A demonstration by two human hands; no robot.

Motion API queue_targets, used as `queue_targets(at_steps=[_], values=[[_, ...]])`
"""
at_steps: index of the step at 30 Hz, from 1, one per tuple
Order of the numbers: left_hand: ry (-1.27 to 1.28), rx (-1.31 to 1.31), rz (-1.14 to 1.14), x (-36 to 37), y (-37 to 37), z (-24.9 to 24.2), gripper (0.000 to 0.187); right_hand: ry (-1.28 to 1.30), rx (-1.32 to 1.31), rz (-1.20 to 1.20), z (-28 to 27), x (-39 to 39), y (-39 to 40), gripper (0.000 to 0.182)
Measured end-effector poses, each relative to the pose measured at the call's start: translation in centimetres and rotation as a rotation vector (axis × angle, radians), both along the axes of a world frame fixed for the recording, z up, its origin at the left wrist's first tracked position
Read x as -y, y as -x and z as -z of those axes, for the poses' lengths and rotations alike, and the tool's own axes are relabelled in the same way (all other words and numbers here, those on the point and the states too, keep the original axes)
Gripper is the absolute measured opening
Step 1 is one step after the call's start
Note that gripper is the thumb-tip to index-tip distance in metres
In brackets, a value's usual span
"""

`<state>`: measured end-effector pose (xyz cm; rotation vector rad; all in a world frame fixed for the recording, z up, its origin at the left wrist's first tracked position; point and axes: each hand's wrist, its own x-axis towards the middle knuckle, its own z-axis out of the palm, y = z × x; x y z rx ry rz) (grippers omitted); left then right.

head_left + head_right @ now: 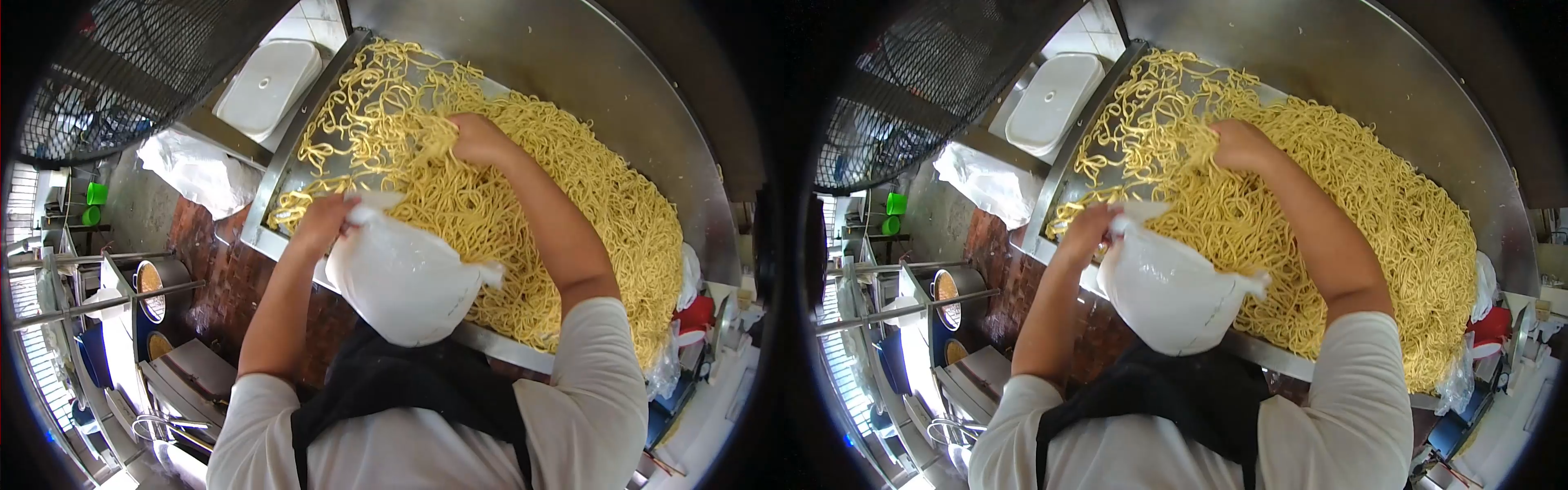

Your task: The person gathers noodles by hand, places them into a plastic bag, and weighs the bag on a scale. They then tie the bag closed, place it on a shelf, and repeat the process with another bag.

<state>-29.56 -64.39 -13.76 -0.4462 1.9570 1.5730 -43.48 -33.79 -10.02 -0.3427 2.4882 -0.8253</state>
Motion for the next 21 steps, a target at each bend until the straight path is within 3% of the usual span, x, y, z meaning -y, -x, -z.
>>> queue_targets(at_steps=[2,4,5,6,8,11,12,13,15,16,18,20,21], values=[[-0.45,-0.058,-0.279,-2.5,1.5,-0.7,0.025,-0.002,-0.085,-0.143,-1.5,1.3,-6.3,0.022],[-0.615,-0.107,-0.323,-5.2,4.0,-2.1,0.022,0.314,0.225,-0.103,0.9,4.7,-11.6,0.024],[-0.621,-0.102,-0.311,-6.5,4.9,-3.2,0.022,1.003,0.689,0.414,0.8,7.0,-16.8,0.027],[-0.597,-0.119,-0.281,-7.8,5.6,-4.3,0.021,1.005,0.681,0.429,3.8,5.7,-17.6,0.027],[-0.576,-0.14,-0.233,-9.2,5.5,-5.1,0.02,1.019,0.618,0.068,9.2,11.3,-20.0,0.031],[-0.649,-0.124,-0.274,-8.6,3.8,-5.4,0.016,0.994,0.501,-0.474,17.5,10.6,-18.9,0.039],[-0.648,-0.123,-0.261,-7.4,3.1,-5.2,0.016,0.997,0.491,-0.466,7.8,5.9,-21.6,0.039],[-0.619,-0.095,-0.23,-5.8,2.7,-4.5,0.017,0.092,0.566,-0.302,-2.9,5.3,-17.2,0.053],[-0.593,-0.081,-0.205,-3.2,1.6,-4.2,0.019,-0.144,-0.1,-0.5,-5.2,1.1,-16.3,0.073],[-0.554,-0.074,-0.16,-2.0,0.6,-4.2,0.02,-0.146,-0.106,-0.509,-4.8,0.2,-15.8,0.073],[-0.504,-0.063,-0.11,-1.5,-0.4,-3.9,0.021,-0.397,-0.72,-0.422,-1.7,-0.6,-15.1,0.073],[-0.121,-0.315,-0.088,-2.3,-0.4,-3.5,0.022,-0.419,-0.673,-0.456,1.9,0.7,-14.0,0.077],[-0.095,-0.342,-0.084,-2.8,0.0,-3.1,0.028,-0.454,-0.583,-0.482,3.7,1.7,-13.6,0.07]])
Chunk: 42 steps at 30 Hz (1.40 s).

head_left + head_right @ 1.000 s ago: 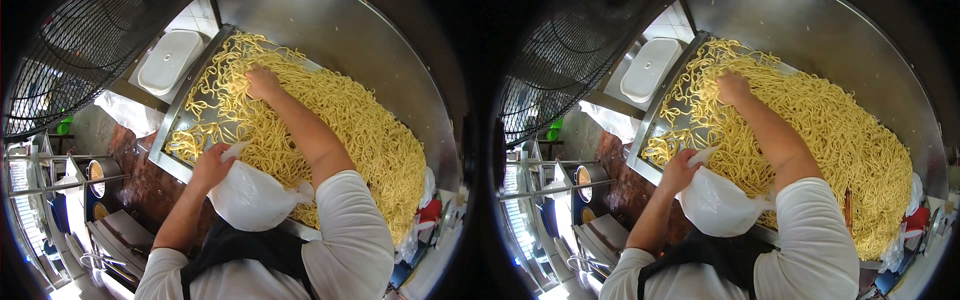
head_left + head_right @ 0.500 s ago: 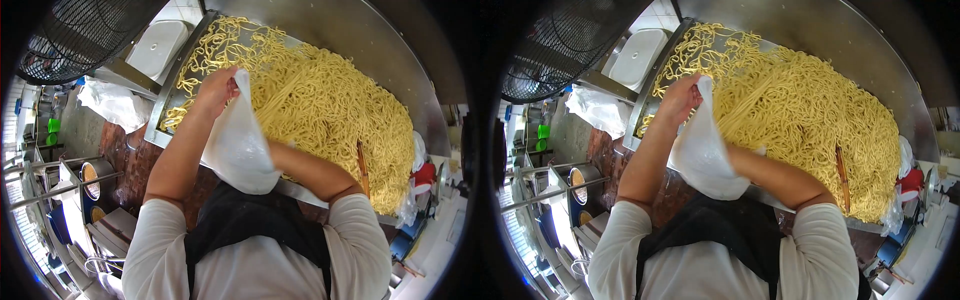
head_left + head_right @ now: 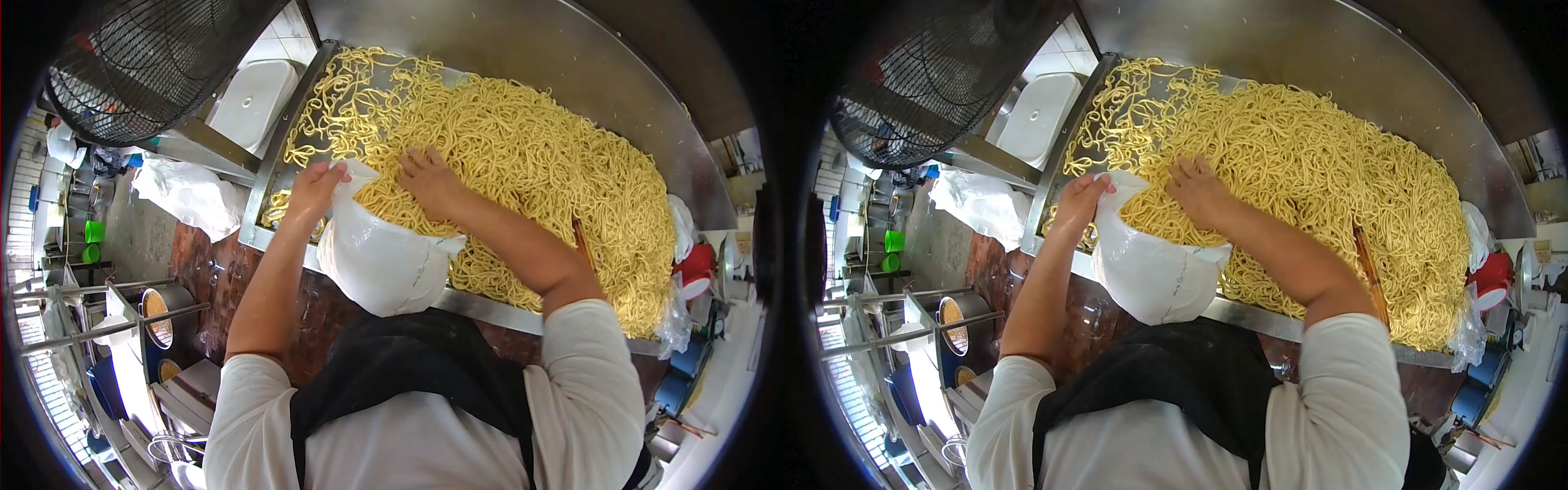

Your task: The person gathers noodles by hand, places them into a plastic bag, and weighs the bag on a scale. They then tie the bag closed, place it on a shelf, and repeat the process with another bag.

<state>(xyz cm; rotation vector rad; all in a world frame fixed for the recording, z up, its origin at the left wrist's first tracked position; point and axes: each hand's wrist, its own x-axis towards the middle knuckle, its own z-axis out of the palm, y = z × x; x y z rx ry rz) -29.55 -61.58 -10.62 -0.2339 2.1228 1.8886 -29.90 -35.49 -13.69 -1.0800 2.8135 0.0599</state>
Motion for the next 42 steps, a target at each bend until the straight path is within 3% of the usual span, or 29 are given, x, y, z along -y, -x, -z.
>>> queue_targets(at_steps=[1,2,3,5,6,8,10,11,13,14,15,17,19,21,22,24,25,27,29,30,31,32,34,36,38,40,41,42], values=[[0.002,-0.009,-0.01,-0.9,0.6,-0.3,0.028,-0.056,0.081,0.005,0.6,0.7,0.3,0.062],[0.014,-0.098,-0.007,-2.0,1.2,-0.3,0.03,0.062,0.077,0.024,1.2,0.7,0.2,0.045],[0.028,-0.183,-0.001,-3.2,1.7,-0.4,0.032,0.068,0.079,0.018,1.1,0.3,-0.3,0.045],[-0.425,0.037,0.065,-6.4,2.5,-3.8,0.03,0.324,0.195,0.132,-0.1,-1.0,-1.4,0.03],[-0.551,0.107,0.073,-7.8,2.9,-5.7,0.03,0.32,0.197,0.132,-2.0,-1.1,-1.8,0.03],[-0.684,0.177,0.085,-8.6,3.6,-9.3,0.031,0.576,0.415,0.335,-6.3,-1.4,-2.4,0.024],[-1.155,0.128,0.661,-8.6,4.3,-12.2,0.039,0.945,0.904,0.521,-5.8,1.3,-1.3,0.032],[-1.154,0.137,0.673,-8.8,4.1,-12.9,0.039,0.953,0.899,0.532,-5.4,0.8,-1.6,0.032],[-0.723,-0.022,0.538,-9.2,3.3,-13.8,0.053,0.98,0.796,0.435,-4.5,3.1,-6.1,0.032],[-0.698,-0.017,0.547,-9.6,2.8,-11.9,0.073,0.99,0.739,0.383,-4.2,5.8,-5.8,0.033],[-0.694,-0.013,0.561,-10.0,2.8,-9.4,0.073,0.999,0.683,0.334,-3.9,6.4,-5.6,0.033],[0.203,-0.361,0.724,-10.8,3.1,-4.1,0.089,0.998,0.572,0.233,-3.1,8.5,-6.5,0.033],[0.655,-0.641,0.909,-12.1,2.9,-1.0,0.094,0.972,0.48,0.127,-1.9,6.5,-7.9,0.034],[1.014,-0.298,1.149,-13.8,3.3,0.8,0.073,0.933,0.395,0.011,-0.8,3.4,-7.8,0.035],[1.001,-0.295,1.147,-14.6,3.2,1.5,0.073,0.916,0.357,-0.045,-1.8,3.3,-7.9,0.035],[1.064,-0.28,1.029,-16.0,3.1,2.6,0.048,0.263,0.596,0.06,-6.6,-1.5,-7.6,0.041],[1.062,-0.283,1.033,-16.4,3.3,3.2,0.048,0.292,0.62,0.194,-7.0,-4.3,-7.8,0.046],[0.919,-0.279,0.684,-17.2,3.9,4.3,0.04,0.323,0.634,0.334,-7.2,-9.2,-8.0,0.051],[0.795,-0.252,0.625,-17.0,4.6,3.4,0.036,0.557,0.256,0.502,-6.9,-12.3,-7.9,0.053],[0.42,-0.104,0.559,-16.5,4.0,0.8,0.037,0.566,0.253,0.512,-7.4,-12.5,-7.3,0.053],[0.052,0.044,0.482,-15.8,3.2,-2.0,0.04,0.667,-0.004,0.444,-8.3,-12.0,-6.4,0.052],[-0.029,0.027,0.488,-15.0,1.9,-5.0,0.04,0.756,-0.264,0.373,-8.7,-11.5,-5.5,0.053],[-0.104,0.014,0.502,-12.9,0.0,-8.1,0.041,0.838,-0.156,0.344,-8.6,-9.2,-3.7,0.05],[-0.37,-0.263,0.53,-10.2,-1.0,-9.2,0.049,0.913,-0.032,0.288,-7.5,-8.2,-2.4,0.047],[-0.325,-0.245,0.493,-8.6,-1.1,-10.1,0.049,0.848,0.213,0.467,-5.1,-7.3,-0.5,0.037],[-0.22,-0.322,0.443,-7.3,-1.1,-9.4,0.048,1.214,0.068,0.712,-5.3,-8.8,0.8,0.028],[-0.217,-0.317,0.426,-6.9,-1.2,-8.7,0.048,1.283,-0.135,0.694,-6.1,-11.5,1.9,0.028],[-0.038,-0.241,0.383,-6.7,-1.4,-7.8,0.049,1.426,-0.307,0.712,-7.4,-14.0,2.8,0.031]])
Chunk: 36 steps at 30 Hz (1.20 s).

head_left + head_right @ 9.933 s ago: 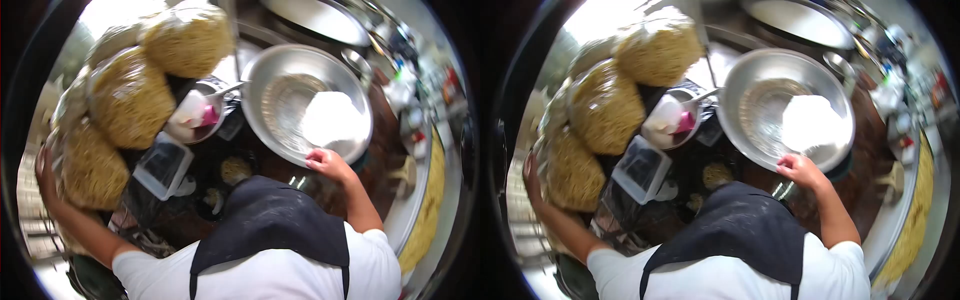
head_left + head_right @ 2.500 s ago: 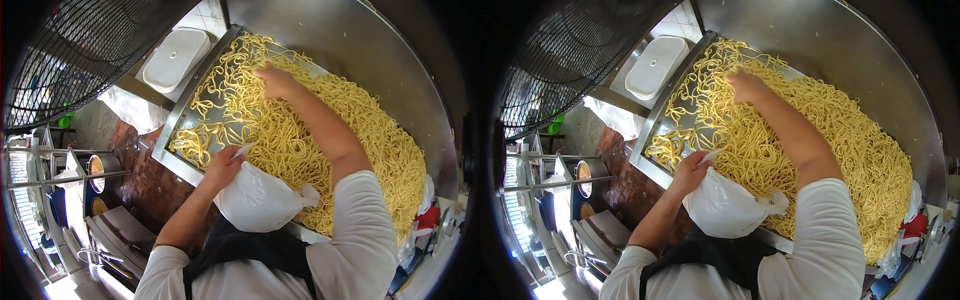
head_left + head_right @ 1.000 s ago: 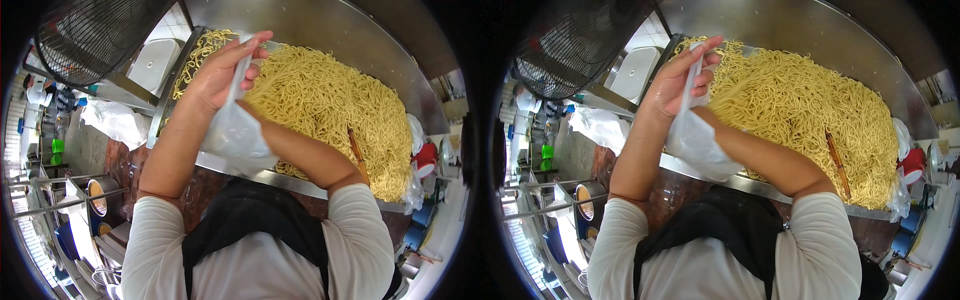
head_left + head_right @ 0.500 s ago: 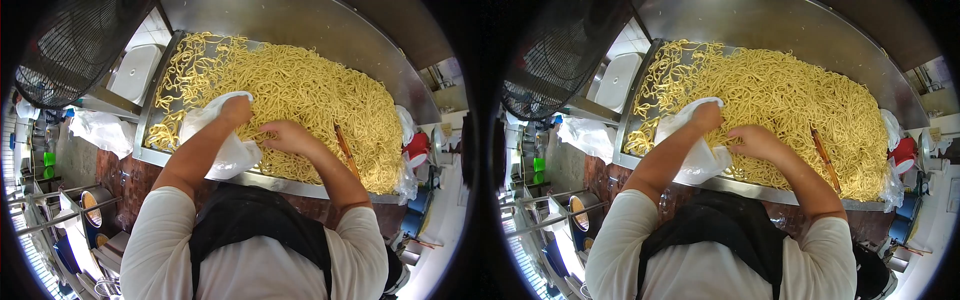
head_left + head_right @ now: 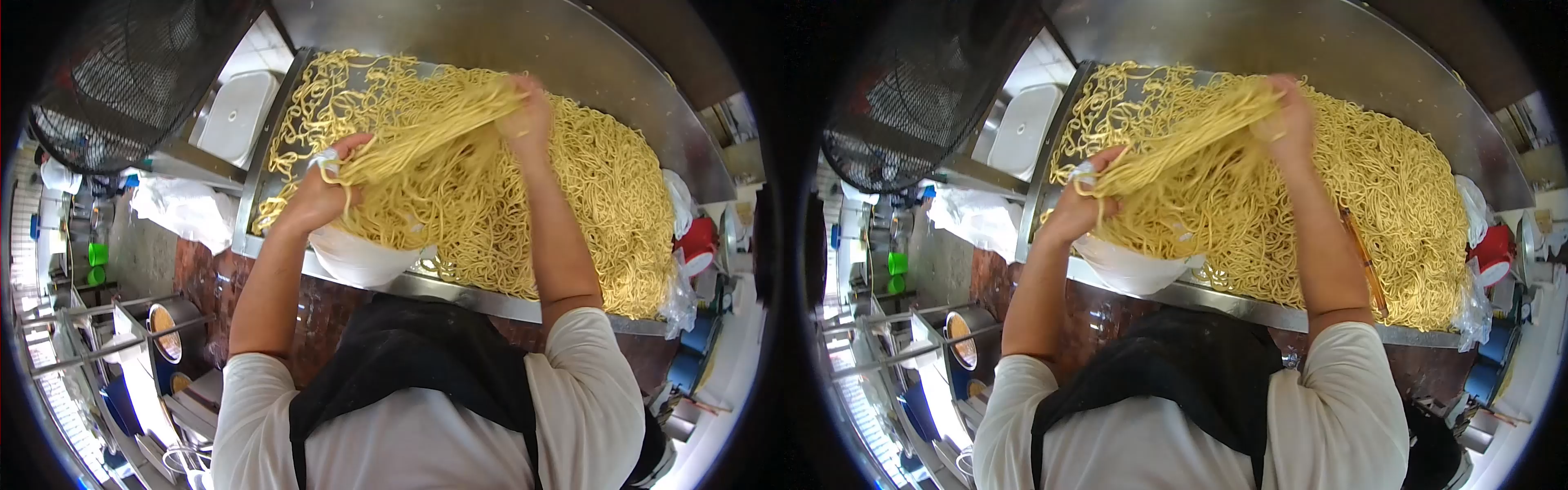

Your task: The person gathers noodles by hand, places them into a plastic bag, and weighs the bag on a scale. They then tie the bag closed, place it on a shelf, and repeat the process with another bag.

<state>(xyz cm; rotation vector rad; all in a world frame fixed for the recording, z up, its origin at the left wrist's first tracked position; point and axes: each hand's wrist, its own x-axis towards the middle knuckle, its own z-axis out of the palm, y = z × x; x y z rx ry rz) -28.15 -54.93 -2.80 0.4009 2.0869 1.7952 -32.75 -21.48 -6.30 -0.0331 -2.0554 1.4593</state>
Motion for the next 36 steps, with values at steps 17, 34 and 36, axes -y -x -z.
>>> queue_targets(at_steps=[17,34,36], values=[[0.284,0.143,0.137,6.8,-1.5,5.6,0.04,-1.172,0.825,-0.413,-2.8,-6.9,6.3,0.061],[-0.003,0.126,0.192,5.3,-2.7,2.7,0.044,-0.317,0.266,-0.052,-8.4,-3.5,14.3,0.03],[-0.035,0.098,0.196,5.1,-2.2,1.6,0.044,-0.41,0.13,-0.049,-15.9,-2.7,12.7,0.027]])
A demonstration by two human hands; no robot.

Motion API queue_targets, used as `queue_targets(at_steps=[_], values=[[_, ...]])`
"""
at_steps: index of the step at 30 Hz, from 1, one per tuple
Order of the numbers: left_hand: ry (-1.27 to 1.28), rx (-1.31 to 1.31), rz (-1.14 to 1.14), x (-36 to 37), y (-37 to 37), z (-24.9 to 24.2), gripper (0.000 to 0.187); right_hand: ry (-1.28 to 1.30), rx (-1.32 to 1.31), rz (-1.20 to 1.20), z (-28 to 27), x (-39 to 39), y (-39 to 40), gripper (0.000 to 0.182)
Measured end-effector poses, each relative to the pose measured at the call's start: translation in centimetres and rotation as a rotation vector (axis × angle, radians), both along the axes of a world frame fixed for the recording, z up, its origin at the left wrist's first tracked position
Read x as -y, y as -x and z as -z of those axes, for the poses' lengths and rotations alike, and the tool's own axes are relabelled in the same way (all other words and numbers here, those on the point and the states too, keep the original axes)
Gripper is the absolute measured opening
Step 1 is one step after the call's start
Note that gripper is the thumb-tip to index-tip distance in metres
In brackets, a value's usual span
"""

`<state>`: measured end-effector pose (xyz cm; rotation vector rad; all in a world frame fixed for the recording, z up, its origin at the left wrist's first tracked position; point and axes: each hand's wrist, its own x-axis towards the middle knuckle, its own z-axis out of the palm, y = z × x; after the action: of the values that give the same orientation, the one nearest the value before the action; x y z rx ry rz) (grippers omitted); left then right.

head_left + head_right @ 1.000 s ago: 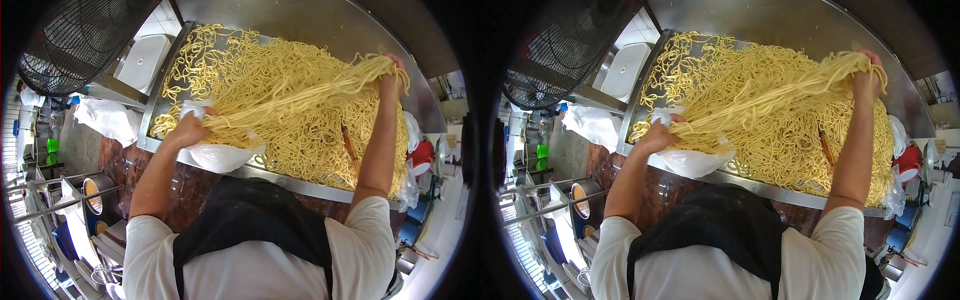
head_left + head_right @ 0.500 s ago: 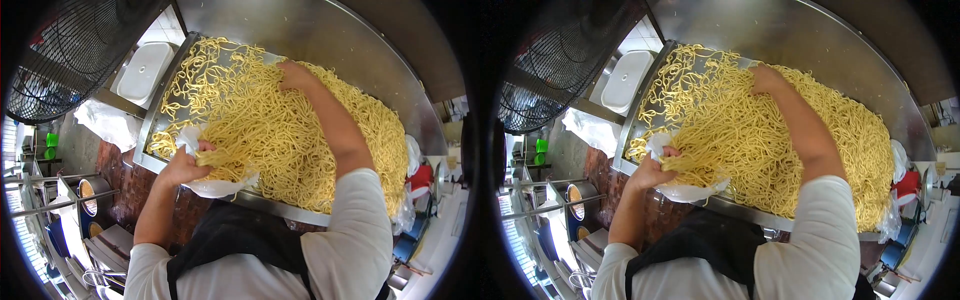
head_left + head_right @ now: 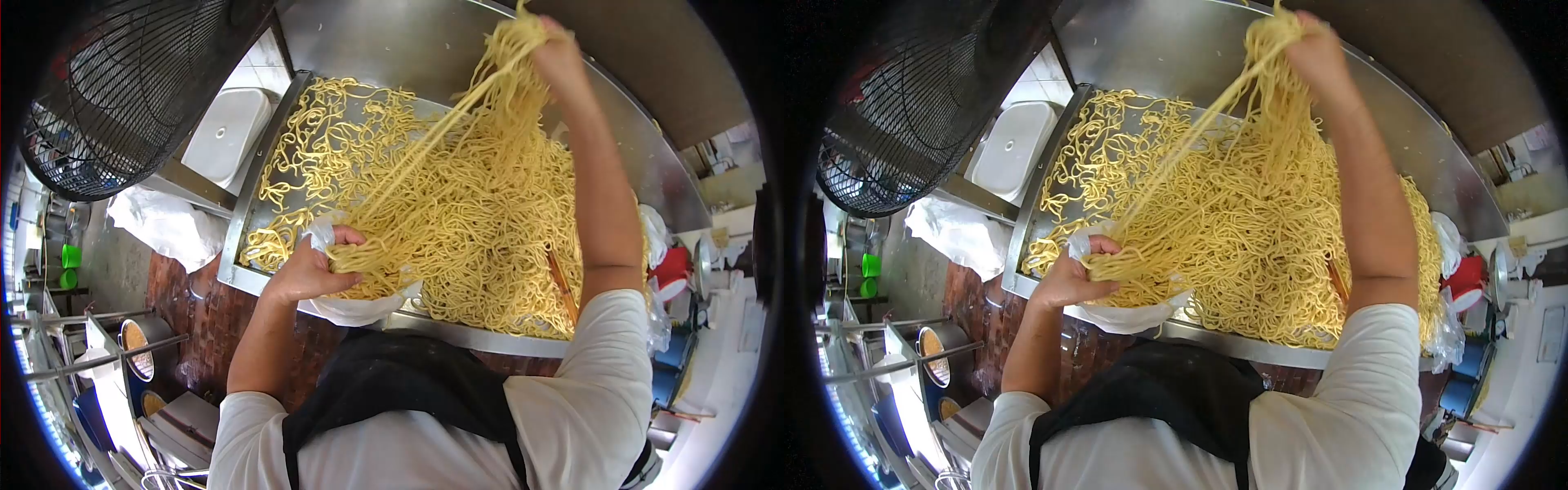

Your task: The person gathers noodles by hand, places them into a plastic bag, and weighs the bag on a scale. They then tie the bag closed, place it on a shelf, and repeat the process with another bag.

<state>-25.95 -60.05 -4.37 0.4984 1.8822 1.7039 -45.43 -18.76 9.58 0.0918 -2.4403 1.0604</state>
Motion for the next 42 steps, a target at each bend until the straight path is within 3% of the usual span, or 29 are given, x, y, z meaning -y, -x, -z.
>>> queue_targets(at_steps=[1,2,5,7,11,13,14,15,16,19,20,22,23,24,25,26,27,28,30,31,33,34,35,36,37,38,39,41,42], values=[[-0.023,-0.012,-0.014,-0.1,0.0,-0.3,0.043,0.139,0.087,0.024,-2.7,-0.2,-0.2,0.026],[-0.091,0.064,-0.023,0.0,0.2,-0.2,0.044,0.482,0.089,0.034,-10.0,10.1,-8.4,0.014],[-0.211,0.019,-0.021,0.5,0.7,-0.2,0.046,-0.01,-0.237,0.012,-14.4,10.0,-9.8,0.017],[-0.239,0.035,-0.033,1.0,0.8,0.0,0.048,0.134,-0.278,-0.273,-16.6,10.6,-11.3,0.021],[-0.212,0.002,-0.181,2.0,-0.1,0.1,0.049,0.063,-0.334,-0.416,-13.9,13.4,-14.5,0.025],[0.241,-0.273,-0.138,2.6,0.1,0.3,0.044,0.166,0.302,-0.344,-12.9,16.6,-16.4,0.028],[0.351,-0.313,-0.129,2.9,0.2,0.3,0.043,-0.011,-0.005,-0.314,-7.1,17.5,-13.5,0.029],[0.36,-0.305,-0.132,3.1,-0.2,0.3,0.043,-0.118,0.37,-0.283,-4.1,16.7,-12.6,0.032],[0.433,-0.328,-0.149,3.2,-0.4,0.3,0.043,-0.046,0.418,-0.354,3.6,14.9,-10.3,0.026],[0.558,-0.409,-0.15,3.6,-0.1,-0.2,0.048,-0.025,0.721,-0.637,13.5,18.7,-15.8,0.049],[0.551,-0.397,-0.101,3.9,-0.2,-0.2,0.048,-0.23,0.737,-0.744,22.1,18.1,-16.9,0.035],[0.547,-0.388,-0.042,3.7,0.1,-0.7,0.048,-0.588,0.366,-0.438,24.6,19.1,-21.9,0.034],[0.39,-0.188,-0.097,2.6,0.4,-1.2,0.047,-0.589,0.36,-0.437,23.8,19.4,-21.7,0.034],[0.23,0.013,-0.151,1.5,0.6,-1.8,0.047,-0.517,0.544,-0.432,22.2,20.0,-21.4,0.035],[0.234,0.015,-0.149,0.1,0.7,-3.1,0.047,-0.435,0.735,-0.423,20.8,20.8,-21.6,0.036],[-0.004,0.097,-0.07,-1.5,1.0,-5.2,0.046,-0.335,0.796,-0.439,19.9,21.6,-20.9,0.033],[-0.242,0.169,0.011,-2.7,1.4,-7.3,0.045,-0.215,0.562,-0.52,19.3,23.0,-20.6,0.03],[-0.237,0.161,0.016,-3.4,1.3,-9.2,0.045,-0.097,0.327,-0.594,18.7,24.7,-20.4,0.027],[-0.205,0.084,0.074,-4.5,0.6,-11.5,0.052,0.057,0.111,-0.39,14.2,29.6,-21.8,0.031],[-0.196,0.087,0.086,-4.7,0.5,-10.6,0.052,0.066,0.11,-0.378,15.6,31.0,-22.4,0.031],[-0.092,-0.206,0.049,-5.1,0.7,-5.8,0.058,1.203,0.591,-0.851,21.3,32.7,-23.3,0.033],[0.063,-0.392,0.157,-5.5,1.6,-2.6,0.067,0.646,0.591,-0.846,23.7,33.0,-24.1,0.037],[0.428,-0.437,0.372,-6.4,1.8,-0.8,0.07,0.09,0.573,-0.804,25.8,33.3,-25.2,0.041],[0.795,-0.477,0.573,-7.7,1.9,0.7,0.072,-0.057,0.53,-0.807,27.8,33.7,-26.9,0.042],[0.995,-0.475,0.652,-9.2,1.5,2.3,0.067,-0.207,0.482,-0.811,29.0,33.9,-27.9,0.044],[1.194,-0.462,0.733,-10.2,1.0,4.0,0.063,0.118,0.673,-0.895,27.7,32.5,-28.1,0.044],[1.19,-0.461,0.727,-10.6,1.2,6.3,0.063,0.111,0.676,-0.898,26.2,31.2,-27.9,0.044],[1.127,-0.481,0.524,-11.4,2.2,9.6,0.057,-0.224,0.549,-1.01,22.8,28.7,-26.4,0.042],[0.891,-0.377,0.361,-10.6,2.4,8.6,0.045,-0.223,0.549,-1.012,20.7,27.5,-25.8,0.042]])
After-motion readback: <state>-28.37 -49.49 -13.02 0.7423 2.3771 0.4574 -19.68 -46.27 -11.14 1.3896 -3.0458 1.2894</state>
